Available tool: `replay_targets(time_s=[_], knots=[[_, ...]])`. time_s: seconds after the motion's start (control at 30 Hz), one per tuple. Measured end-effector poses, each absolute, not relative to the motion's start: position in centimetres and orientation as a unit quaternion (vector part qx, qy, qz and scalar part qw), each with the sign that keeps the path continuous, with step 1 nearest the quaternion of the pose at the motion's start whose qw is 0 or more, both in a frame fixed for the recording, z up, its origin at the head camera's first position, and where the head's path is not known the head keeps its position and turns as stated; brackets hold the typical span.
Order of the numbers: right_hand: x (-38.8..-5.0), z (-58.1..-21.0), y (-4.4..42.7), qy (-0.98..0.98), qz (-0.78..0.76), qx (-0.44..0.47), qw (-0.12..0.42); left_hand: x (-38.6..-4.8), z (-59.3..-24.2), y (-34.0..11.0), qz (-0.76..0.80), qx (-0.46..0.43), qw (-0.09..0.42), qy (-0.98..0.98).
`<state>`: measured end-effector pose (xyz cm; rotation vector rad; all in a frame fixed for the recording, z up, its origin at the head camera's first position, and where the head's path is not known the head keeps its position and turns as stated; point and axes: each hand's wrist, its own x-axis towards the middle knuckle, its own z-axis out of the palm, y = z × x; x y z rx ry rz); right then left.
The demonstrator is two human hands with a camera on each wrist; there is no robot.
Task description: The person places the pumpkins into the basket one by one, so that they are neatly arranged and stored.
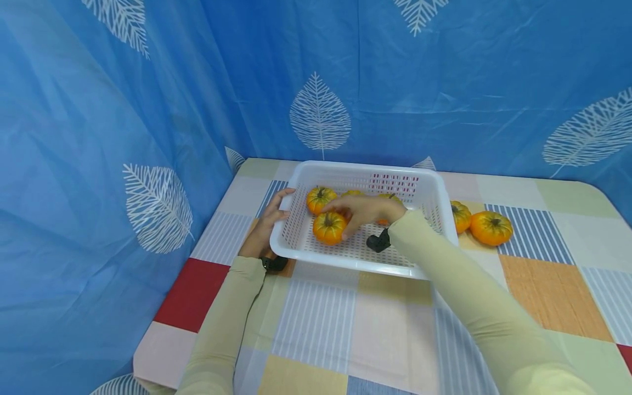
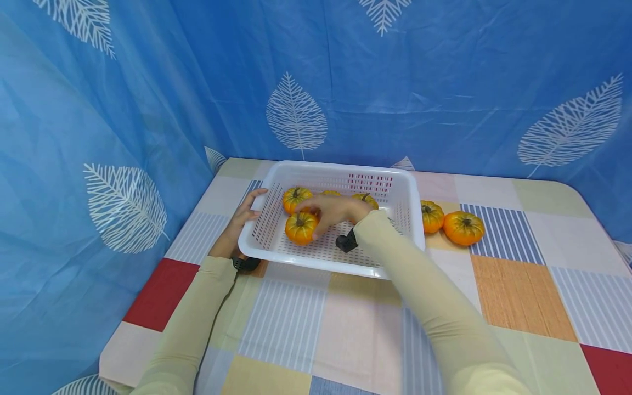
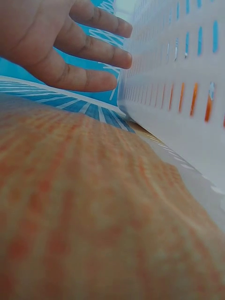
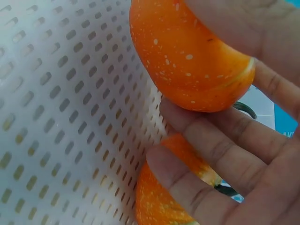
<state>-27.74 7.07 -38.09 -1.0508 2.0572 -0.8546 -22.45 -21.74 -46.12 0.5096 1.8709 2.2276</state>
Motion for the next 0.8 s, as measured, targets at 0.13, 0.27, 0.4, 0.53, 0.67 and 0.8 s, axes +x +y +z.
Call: replay_targets(time_s=[0.13,0.27,0.4,0.53,0.67,0.8], knots=[[-27.6,-38.1,6.7,0.794,-0.312,-0.396,0.339,-22.5,-46.2,-21.7,0.754,0.181,0.093,0.624],[-27.6,-38.2,6.2,0.800,-0.314,-0.364,0.359,-22.6,-46.1,-21.6,0.753,0.180,0.093,0.626],[-27.8,-38.6,5.6,0.813,-0.289,-0.360,0.354,-22.4,-46.1,-21.6,0.746,0.166,0.099,0.637],[-27.9,-38.7,5.1,0.822,-0.266,-0.366,0.346,-22.4,-46.0,-21.6,0.742,0.160,0.099,0.644],[-27.8,-38.5,4.7,0.823,-0.264,-0.370,0.341,-22.3,-45.9,-21.6,0.741,0.159,0.097,0.646],[-27.7,-38.6,4.4,0.827,-0.259,-0.372,0.334,-22.2,-45.8,-21.6,0.740,0.156,0.098,0.647]])
